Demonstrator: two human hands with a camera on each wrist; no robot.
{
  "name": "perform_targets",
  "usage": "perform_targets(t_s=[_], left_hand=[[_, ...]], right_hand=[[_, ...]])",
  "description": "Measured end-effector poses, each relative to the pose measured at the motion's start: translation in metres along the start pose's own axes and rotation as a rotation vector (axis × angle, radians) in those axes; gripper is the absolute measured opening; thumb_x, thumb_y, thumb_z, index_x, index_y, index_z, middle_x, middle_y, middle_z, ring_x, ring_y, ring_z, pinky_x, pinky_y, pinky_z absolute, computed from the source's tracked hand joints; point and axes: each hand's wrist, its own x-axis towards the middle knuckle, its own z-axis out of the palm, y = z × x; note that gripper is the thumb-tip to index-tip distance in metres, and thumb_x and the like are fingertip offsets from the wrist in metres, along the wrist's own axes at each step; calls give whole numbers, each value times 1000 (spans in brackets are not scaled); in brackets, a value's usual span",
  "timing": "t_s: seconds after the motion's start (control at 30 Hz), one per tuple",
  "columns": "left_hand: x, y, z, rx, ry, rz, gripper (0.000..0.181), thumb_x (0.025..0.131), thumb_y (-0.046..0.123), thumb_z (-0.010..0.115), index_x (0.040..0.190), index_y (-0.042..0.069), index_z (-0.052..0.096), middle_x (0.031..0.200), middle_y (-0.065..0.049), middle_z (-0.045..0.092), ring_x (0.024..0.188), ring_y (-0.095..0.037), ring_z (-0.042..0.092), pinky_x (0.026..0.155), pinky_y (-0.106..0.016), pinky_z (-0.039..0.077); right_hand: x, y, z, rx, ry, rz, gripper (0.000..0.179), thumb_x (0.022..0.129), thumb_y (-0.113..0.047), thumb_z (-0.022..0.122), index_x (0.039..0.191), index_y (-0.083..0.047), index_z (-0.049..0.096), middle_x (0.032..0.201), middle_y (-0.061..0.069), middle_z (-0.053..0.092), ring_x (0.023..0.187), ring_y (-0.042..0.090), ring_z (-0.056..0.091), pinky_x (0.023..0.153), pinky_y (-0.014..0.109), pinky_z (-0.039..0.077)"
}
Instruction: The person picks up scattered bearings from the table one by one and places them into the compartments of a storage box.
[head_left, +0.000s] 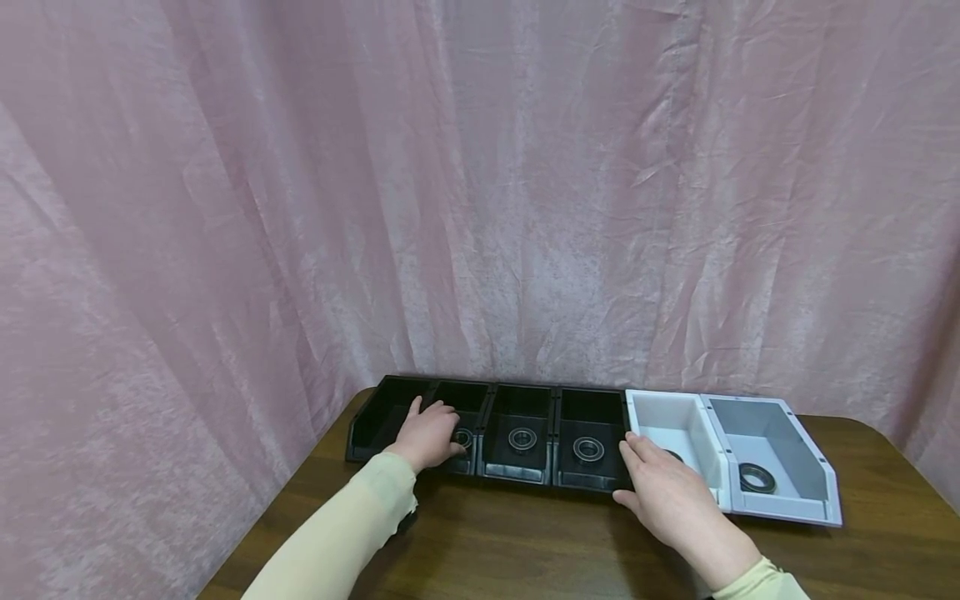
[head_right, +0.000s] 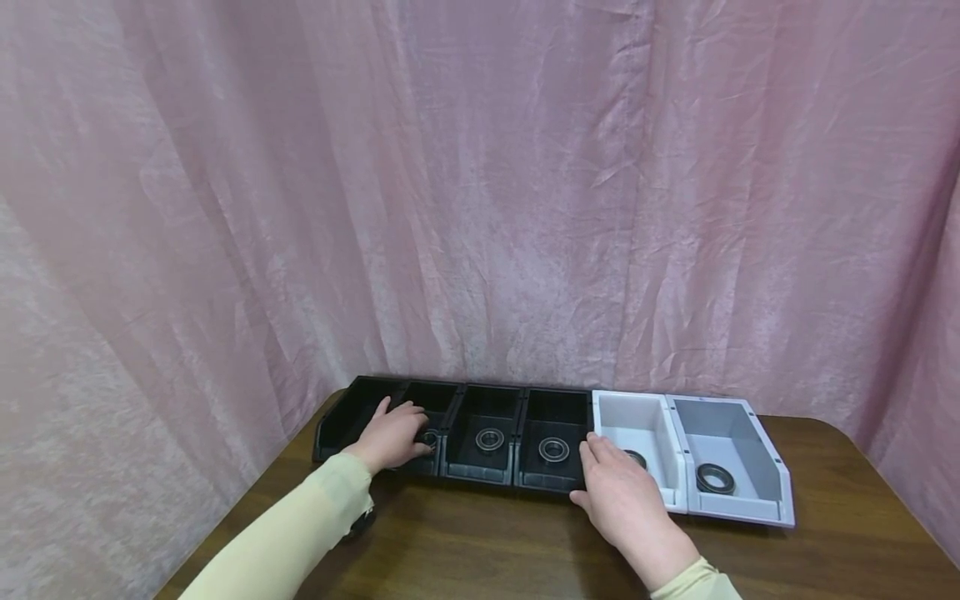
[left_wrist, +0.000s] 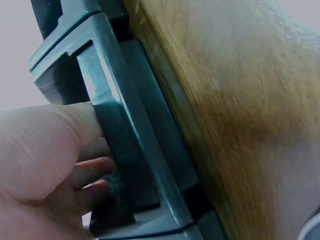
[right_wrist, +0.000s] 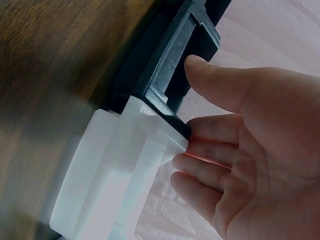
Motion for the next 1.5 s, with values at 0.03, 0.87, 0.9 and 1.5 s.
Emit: perform_targets(t_s=[0.03,0.87,0.9,1.5], left_hand=[[-1,-1,0,-12,7,-1,50,98,36,87,136,7,77,153,-13,66,154,-37,49,130,-69,23],[-43,5,-38,-75,239,74,53,104,31,80,147,3,67,157,-17,62,155,-39,48,131,-64,25],[-45,6,-39,-80,245,75,53,104,30,80,147,2,67,157,-17,62,154,-39,48,131,-64,25],[-78,14,-50,28,321,133,58,103,34,81,150,3,65,158,-16,61,153,-38,50,128,-66,30]], right_hand=[[0,0,0,-1,-6,2,69,92,-29,91,140,13,66,149,30,63,139,47,61,111,59,54],[-2,0,2,-4,27,-21,69,90,-28,93,138,14,66,147,30,64,138,48,62,110,59,54],[-2,0,2,-4,26,-21,69,90,-28,93,138,14,66,147,30,64,138,48,61,110,59,54],[0,0,1,-3,16,-17,68,91,-27,92,138,14,66,147,31,63,138,48,61,111,59,53]])
